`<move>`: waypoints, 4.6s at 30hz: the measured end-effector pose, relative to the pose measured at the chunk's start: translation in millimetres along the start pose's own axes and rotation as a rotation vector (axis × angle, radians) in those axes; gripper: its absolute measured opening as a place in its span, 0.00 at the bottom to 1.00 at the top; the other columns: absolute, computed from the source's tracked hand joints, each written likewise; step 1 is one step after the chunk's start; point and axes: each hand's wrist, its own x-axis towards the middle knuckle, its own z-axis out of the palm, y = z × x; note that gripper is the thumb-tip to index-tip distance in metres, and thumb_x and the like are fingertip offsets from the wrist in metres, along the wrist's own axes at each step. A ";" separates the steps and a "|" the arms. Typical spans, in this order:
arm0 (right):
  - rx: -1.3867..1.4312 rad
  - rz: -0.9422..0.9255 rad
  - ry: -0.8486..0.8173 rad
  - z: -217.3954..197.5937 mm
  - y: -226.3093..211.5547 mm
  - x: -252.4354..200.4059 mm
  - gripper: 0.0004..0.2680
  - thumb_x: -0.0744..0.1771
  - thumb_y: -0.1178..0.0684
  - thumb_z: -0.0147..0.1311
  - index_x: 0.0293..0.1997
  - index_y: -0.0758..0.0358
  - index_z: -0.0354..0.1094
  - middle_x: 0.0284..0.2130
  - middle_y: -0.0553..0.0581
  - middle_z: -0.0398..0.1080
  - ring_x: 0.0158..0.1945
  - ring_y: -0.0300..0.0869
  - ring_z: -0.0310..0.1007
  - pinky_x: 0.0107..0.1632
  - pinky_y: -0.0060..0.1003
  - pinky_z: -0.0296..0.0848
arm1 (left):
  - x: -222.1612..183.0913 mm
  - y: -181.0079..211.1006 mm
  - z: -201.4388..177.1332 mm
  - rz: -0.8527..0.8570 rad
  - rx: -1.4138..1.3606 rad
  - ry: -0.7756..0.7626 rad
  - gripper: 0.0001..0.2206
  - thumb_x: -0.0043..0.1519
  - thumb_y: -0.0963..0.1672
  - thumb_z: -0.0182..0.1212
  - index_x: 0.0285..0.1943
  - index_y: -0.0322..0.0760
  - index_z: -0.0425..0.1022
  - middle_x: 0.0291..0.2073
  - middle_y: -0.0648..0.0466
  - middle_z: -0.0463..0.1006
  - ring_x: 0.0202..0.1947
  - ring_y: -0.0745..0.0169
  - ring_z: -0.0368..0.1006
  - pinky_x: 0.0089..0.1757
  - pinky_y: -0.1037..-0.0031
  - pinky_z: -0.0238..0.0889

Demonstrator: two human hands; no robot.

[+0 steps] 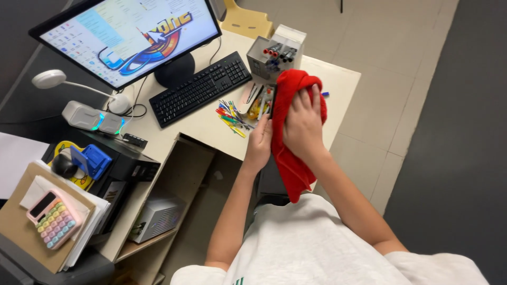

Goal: Cleaning a black plastic storage box using a red cloth at a desk.

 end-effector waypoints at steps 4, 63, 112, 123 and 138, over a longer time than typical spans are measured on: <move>0.121 -0.055 -0.019 -17.7 -27.4 -37.4 0.17 0.65 0.57 0.52 0.59 0.77 0.67 0.60 0.71 0.66 0.72 0.62 0.55 0.76 0.60 0.45 | 1.4 -3.6 1.1 -0.102 -0.087 0.030 0.19 0.76 0.49 0.42 0.63 0.27 0.68 0.48 0.49 0.78 0.50 0.66 0.71 0.53 0.76 0.65; 1.017 1.007 0.489 16.5 3.2 -185.0 0.10 0.69 0.58 0.48 0.54 0.62 0.70 0.47 0.56 0.75 0.50 0.43 0.75 0.54 0.38 0.76 | -4.4 -131.8 7.3 -0.171 -0.405 -0.543 0.10 0.72 0.44 0.50 0.37 0.37 0.60 0.29 0.65 0.53 0.31 0.77 0.47 0.34 0.80 0.44; 0.062 0.397 -0.017 48.9 -13.2 -112.3 0.07 0.64 0.50 0.58 0.35 0.61 0.79 0.48 0.63 0.68 0.59 0.61 0.57 0.64 0.59 0.53 | 47.6 -124.4 -0.7 -0.202 0.233 -0.293 0.27 0.72 0.54 0.41 0.37 0.27 0.77 0.14 0.47 0.66 0.20 0.63 0.59 0.26 0.65 0.55; 0.168 0.335 -0.024 41.8 -10.0 -109.8 0.06 0.66 0.52 0.58 0.39 0.61 0.79 0.52 0.59 0.69 0.60 0.55 0.60 0.62 0.55 0.57 | 45.6 -129.8 0.2 -0.241 0.254 -0.284 0.28 0.72 0.55 0.43 0.41 0.25 0.79 0.14 0.50 0.67 0.21 0.69 0.61 0.28 0.68 0.59; -0.047 0.502 0.140 74.1 -0.3 -110.9 0.08 0.61 0.66 0.53 0.40 0.69 0.74 0.45 0.61 0.73 0.56 0.57 0.66 0.59 0.52 0.58 | 50.3 -124.8 -2.9 -0.198 0.346 -0.355 0.27 0.73 0.53 0.45 0.29 0.25 0.70 0.12 0.49 0.61 0.17 0.63 0.53 0.25 0.63 0.51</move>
